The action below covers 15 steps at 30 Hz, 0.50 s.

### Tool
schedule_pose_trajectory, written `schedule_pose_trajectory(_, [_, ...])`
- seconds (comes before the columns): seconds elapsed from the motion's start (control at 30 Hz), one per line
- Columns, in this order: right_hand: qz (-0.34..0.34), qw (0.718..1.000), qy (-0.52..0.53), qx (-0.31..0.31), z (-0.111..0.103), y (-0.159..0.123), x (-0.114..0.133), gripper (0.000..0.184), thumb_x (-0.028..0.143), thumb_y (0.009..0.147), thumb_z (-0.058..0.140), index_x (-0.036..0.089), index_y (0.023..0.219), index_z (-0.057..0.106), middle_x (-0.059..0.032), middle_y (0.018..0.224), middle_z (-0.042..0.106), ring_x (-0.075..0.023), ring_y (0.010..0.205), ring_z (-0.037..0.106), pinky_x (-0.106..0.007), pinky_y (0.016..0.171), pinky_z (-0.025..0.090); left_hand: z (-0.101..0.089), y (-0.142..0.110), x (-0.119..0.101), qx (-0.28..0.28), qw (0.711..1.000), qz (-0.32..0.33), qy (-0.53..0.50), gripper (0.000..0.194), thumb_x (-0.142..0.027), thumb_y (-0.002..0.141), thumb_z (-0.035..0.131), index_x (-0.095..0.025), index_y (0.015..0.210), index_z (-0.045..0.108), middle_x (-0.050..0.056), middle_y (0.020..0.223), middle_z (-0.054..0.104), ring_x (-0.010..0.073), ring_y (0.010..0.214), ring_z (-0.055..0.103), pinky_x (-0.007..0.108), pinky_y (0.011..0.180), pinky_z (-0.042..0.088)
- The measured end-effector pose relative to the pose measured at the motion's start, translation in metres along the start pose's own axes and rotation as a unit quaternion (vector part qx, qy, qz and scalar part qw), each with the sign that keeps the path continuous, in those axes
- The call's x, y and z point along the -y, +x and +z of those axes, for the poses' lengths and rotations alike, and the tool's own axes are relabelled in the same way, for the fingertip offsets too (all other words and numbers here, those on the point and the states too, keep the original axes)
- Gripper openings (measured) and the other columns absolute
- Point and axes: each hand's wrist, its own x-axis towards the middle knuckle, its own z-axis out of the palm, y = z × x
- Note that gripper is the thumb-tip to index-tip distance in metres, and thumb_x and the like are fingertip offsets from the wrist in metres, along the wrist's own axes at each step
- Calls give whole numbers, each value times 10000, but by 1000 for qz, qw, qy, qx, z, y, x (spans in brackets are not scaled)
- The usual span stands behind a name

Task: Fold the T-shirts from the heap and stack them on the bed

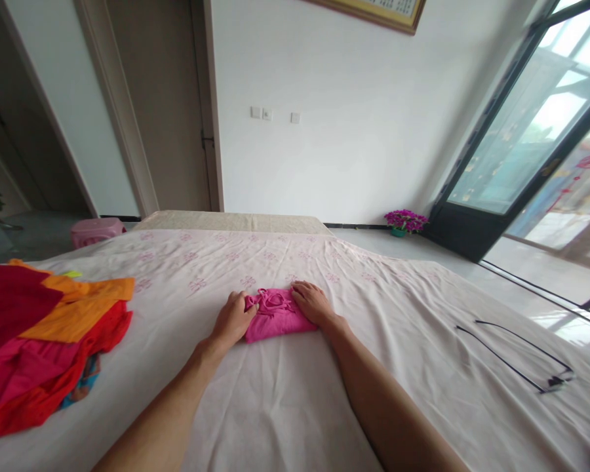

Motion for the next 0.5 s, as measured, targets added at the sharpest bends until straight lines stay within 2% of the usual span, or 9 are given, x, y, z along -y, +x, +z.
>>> schedule_pose_trajectory(0.1, [2,1000,9,0,0,0,0,412,407,1025,366,261,1308,627,-37,1429,571,-200,1318,491,-328,1110,315,-1,-1,-2,3,999,10,-32,138,-309,890,546,-188,929,601,56,944,662,185,887,636,278,790,459])
schedule_pose_trajectory(0.3, [-12,1000,24,-12,-1,0,-1,386,394,1021,387,264,1269,652,-43,1387,605,-203,1285,519,-326,1089,331,-2,-2,-8,-8,980,31,-198,157,-355,833,608,-203,867,588,22,837,681,193,809,638,287,743,450])
schedule_pose_trajectory(0.4, [-19,999,28,-16,-1,0,0,372,383,1019,396,264,1252,661,-44,1371,616,-199,1265,536,-318,1077,342,2,-3,-8,-17,967,1,-253,173,-361,787,658,-206,826,594,9,785,672,189,769,630,283,718,451])
schedule_pose_trajectory(0.5, [-16,999,31,-17,-2,0,0,363,377,1016,407,262,1240,669,-44,1368,619,-200,1262,540,-318,1075,345,5,-3,-10,-3,945,-51,-322,219,-374,733,713,-200,793,593,-1,736,667,180,719,623,276,683,453])
